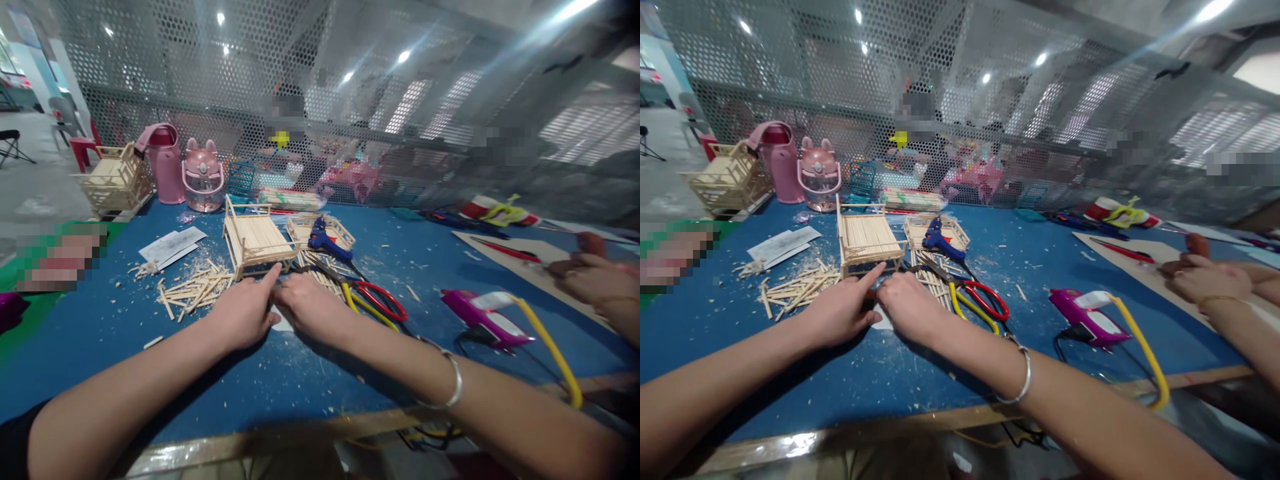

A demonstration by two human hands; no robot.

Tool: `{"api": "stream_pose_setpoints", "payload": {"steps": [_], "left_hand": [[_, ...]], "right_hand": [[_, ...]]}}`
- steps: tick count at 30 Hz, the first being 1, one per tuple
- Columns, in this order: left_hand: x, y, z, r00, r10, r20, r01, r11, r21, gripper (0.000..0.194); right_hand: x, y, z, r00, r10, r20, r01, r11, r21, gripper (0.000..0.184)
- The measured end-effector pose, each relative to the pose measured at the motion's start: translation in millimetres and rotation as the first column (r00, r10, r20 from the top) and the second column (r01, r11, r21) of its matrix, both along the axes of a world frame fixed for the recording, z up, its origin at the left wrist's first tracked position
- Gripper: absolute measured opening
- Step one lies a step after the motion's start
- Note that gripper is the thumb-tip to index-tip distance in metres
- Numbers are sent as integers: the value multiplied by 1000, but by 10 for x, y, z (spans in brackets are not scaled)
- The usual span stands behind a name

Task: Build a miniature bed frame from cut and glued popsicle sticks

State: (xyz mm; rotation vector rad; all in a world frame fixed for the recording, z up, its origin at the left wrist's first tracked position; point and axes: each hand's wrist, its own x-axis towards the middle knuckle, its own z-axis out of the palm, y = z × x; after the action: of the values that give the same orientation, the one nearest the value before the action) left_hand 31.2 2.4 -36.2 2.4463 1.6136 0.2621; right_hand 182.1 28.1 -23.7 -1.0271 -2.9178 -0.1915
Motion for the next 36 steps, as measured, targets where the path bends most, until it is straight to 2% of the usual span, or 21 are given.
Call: {"api": "stream_pose_setpoints", "payload": {"steps": [5,29,32,34,36], "left_hand": [[2,3,2,1000,-5,-9,4,1000,-9,77],[-3,3,-6,1000,-1,24,1,1000,-14,79],[-5,-1,-20,999,-1,43,1,1000,-14,79],[-13,-2,-33,998,0,69,-2,1000,26,79],[-30,3,-46,993,-21,118,5,991,136,71]], "right_hand": [[1,7,-21,999,41,-17,-41,999,-25,14],[-45,-50,19,999,-52,-9,52,998,-42,15],[-37,-10,46,996,-82,-36,79,993,-88,15],[-16,33,84,979,-168,-112,151,977,-151,15],[18,77,128,926,-294,-236,219,930,-296,16]]}}
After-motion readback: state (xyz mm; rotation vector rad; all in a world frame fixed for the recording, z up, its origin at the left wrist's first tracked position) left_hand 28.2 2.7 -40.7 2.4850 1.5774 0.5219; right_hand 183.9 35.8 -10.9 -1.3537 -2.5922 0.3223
